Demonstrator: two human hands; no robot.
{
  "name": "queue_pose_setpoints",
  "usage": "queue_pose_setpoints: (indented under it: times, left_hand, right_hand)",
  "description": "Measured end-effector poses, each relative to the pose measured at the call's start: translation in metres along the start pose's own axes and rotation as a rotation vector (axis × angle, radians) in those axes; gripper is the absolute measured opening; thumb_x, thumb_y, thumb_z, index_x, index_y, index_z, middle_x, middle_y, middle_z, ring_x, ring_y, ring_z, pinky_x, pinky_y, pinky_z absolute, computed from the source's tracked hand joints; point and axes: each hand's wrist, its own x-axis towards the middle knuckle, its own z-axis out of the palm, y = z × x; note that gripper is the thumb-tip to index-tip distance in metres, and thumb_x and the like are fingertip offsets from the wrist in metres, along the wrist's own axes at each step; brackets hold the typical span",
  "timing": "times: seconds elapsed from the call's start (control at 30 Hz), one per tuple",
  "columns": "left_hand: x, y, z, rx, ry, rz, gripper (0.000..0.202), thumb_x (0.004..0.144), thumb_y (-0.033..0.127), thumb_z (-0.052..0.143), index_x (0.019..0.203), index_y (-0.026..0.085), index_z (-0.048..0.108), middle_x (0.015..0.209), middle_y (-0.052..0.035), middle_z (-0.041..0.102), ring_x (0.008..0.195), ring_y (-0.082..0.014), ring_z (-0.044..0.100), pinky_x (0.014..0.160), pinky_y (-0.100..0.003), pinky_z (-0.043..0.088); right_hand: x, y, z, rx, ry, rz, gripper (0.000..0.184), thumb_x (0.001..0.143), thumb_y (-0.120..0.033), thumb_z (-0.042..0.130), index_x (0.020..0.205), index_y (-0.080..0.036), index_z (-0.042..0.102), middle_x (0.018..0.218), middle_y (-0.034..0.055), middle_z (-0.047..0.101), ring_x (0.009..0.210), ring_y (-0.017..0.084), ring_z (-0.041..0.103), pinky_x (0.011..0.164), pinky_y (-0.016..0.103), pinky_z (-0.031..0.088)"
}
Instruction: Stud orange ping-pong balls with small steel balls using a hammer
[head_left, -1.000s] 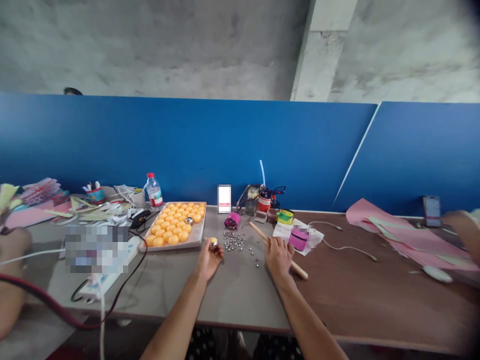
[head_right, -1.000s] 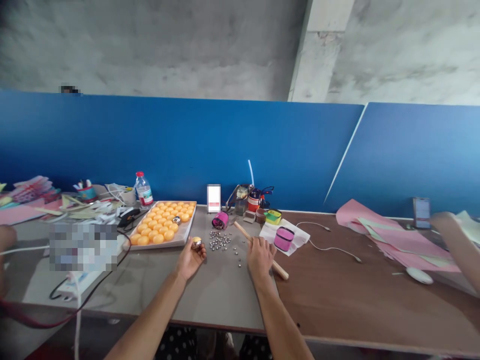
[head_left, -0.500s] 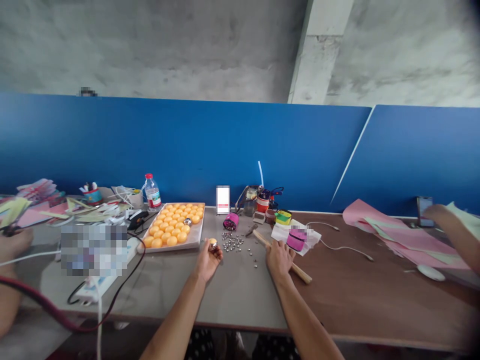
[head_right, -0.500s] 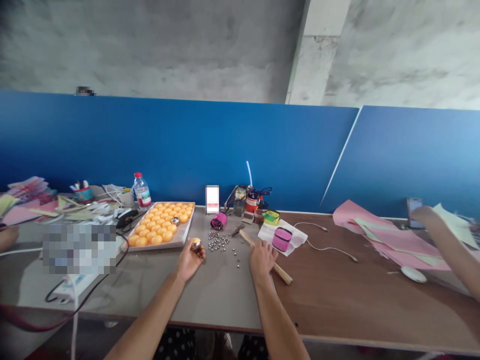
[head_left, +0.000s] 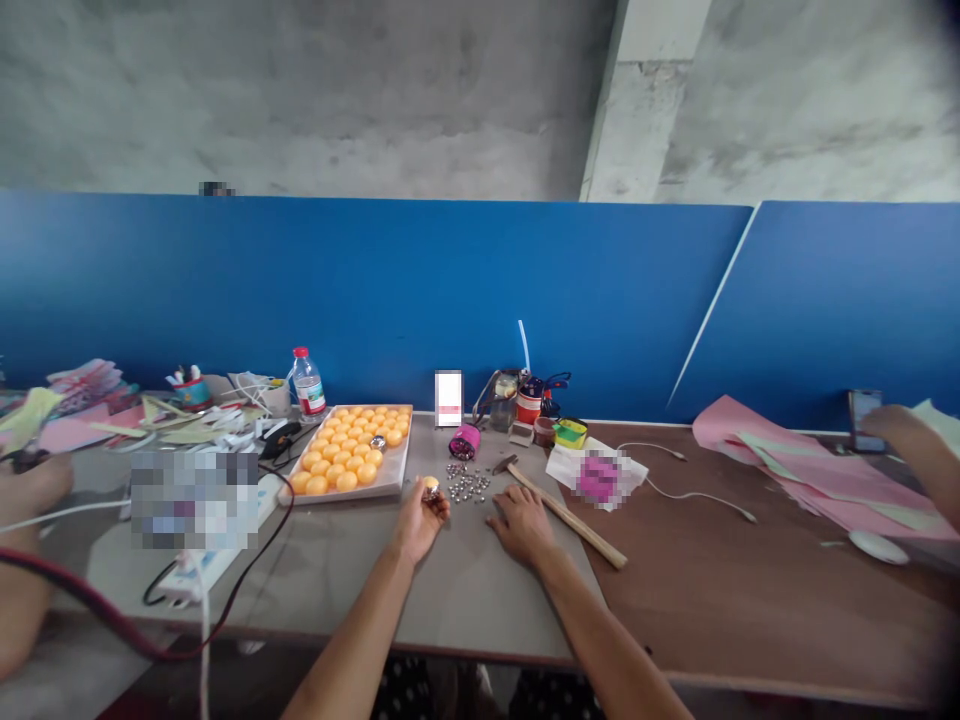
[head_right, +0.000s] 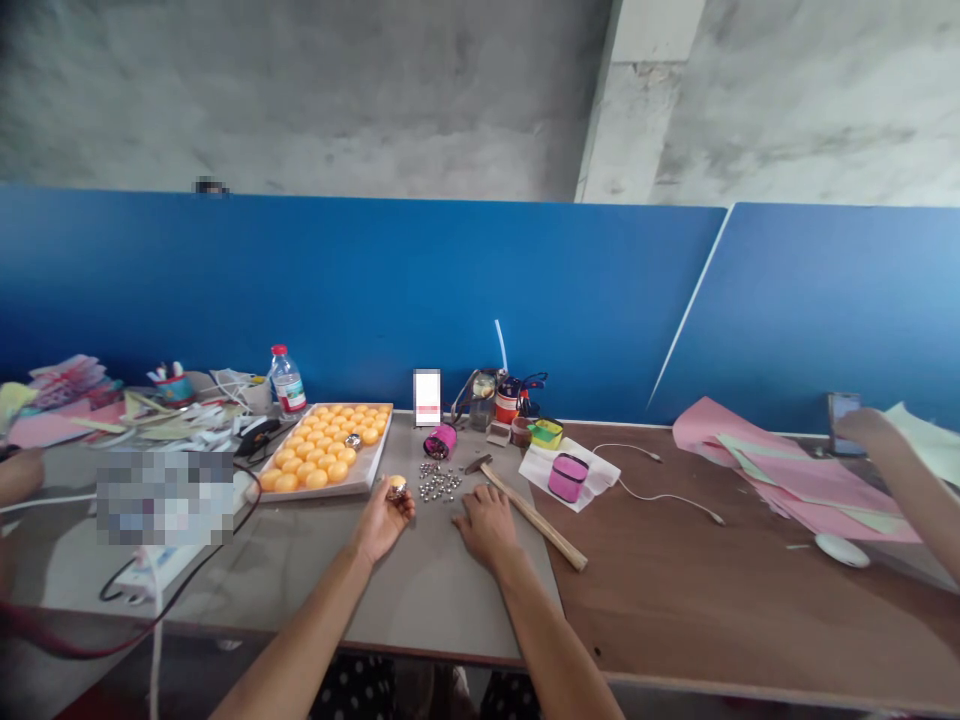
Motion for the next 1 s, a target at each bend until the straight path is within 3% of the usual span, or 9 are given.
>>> queue_pose_setpoints:
  times: [0.13,0.27,0.43,0.6,0.9,1.0]
  left_hand:
    - [-0.001,0.0,0.0,0.01,0.0,0.009,0.029,0.085,0.038,0.049,0.072,0.013,0.053,0.059,-0.0039,0.058,0.052,-0.0127,0.057,0.049,-0.023,0.047]
    - [-0.002,0.0,0.001,0.01,0.003,0.003,0.028,0.085,0.037,0.05,0.071,0.012,0.053,0.059,-0.004,0.058,0.051,-0.0124,0.057,0.048,-0.023,0.047]
    - [-0.002,0.0,0.003,0.016,0.004,0.004,0.028,0.085,0.038,0.05,0.072,0.013,0.053,0.059,-0.0035,0.058,0.051,-0.0118,0.057,0.049,-0.023,0.047]
    - [-0.002,0.001,0.003,0.023,0.019,-0.001,0.029,0.086,0.038,0.048,0.071,0.013,0.053,0.059,-0.0037,0.058,0.051,-0.0124,0.057,0.049,-0.023,0.047]
    - [-0.003,-0.002,0.004,0.069,-0.003,0.02,0.028,0.086,0.036,0.048,0.073,0.012,0.053,0.06,-0.0044,0.059,0.052,-0.0121,0.058,0.049,-0.023,0.047]
    - [-0.005,-0.004,0.006,0.118,-0.057,0.069,0.018,0.081,0.031,0.056,0.085,0.013,0.055,0.065,-0.0035,0.06,0.055,-0.0133,0.059,0.051,-0.023,0.047]
  right_hand:
    - [-0.001,-0.002,-0.004,0.009,-0.004,0.025,0.014,0.078,-0.032,0.059,0.09,-0.024,0.064,0.092,0.0057,0.059,0.092,0.021,0.052,0.082,0.032,0.034]
    - [-0.002,0.004,-0.007,0.015,0.027,0.072,0.019,0.077,-0.034,0.059,0.093,-0.023,0.062,0.095,0.0063,0.061,0.094,0.021,0.054,0.082,0.032,0.034]
    - [0.0,0.015,-0.001,0.066,-0.062,0.089,0.007,0.078,-0.025,0.056,0.079,-0.022,0.062,0.085,0.0029,0.066,0.084,0.017,0.059,0.076,0.028,0.034]
    - [0.0,0.016,0.006,0.113,-0.047,0.056,0.014,0.081,-0.017,0.047,0.072,-0.019,0.058,0.076,0.0036,0.064,0.079,0.016,0.058,0.074,0.027,0.035]
    - [0.002,0.014,0.004,0.312,0.291,0.042,0.012,0.072,-0.01,0.042,0.068,-0.018,0.049,0.082,0.0067,0.057,0.078,0.017,0.052,0.072,0.027,0.04]
    - [0.003,0.017,0.009,0.402,0.325,0.077,0.012,0.068,-0.009,0.041,0.066,-0.02,0.045,0.08,0.0057,0.057,0.074,0.016,0.052,0.068,0.026,0.04]
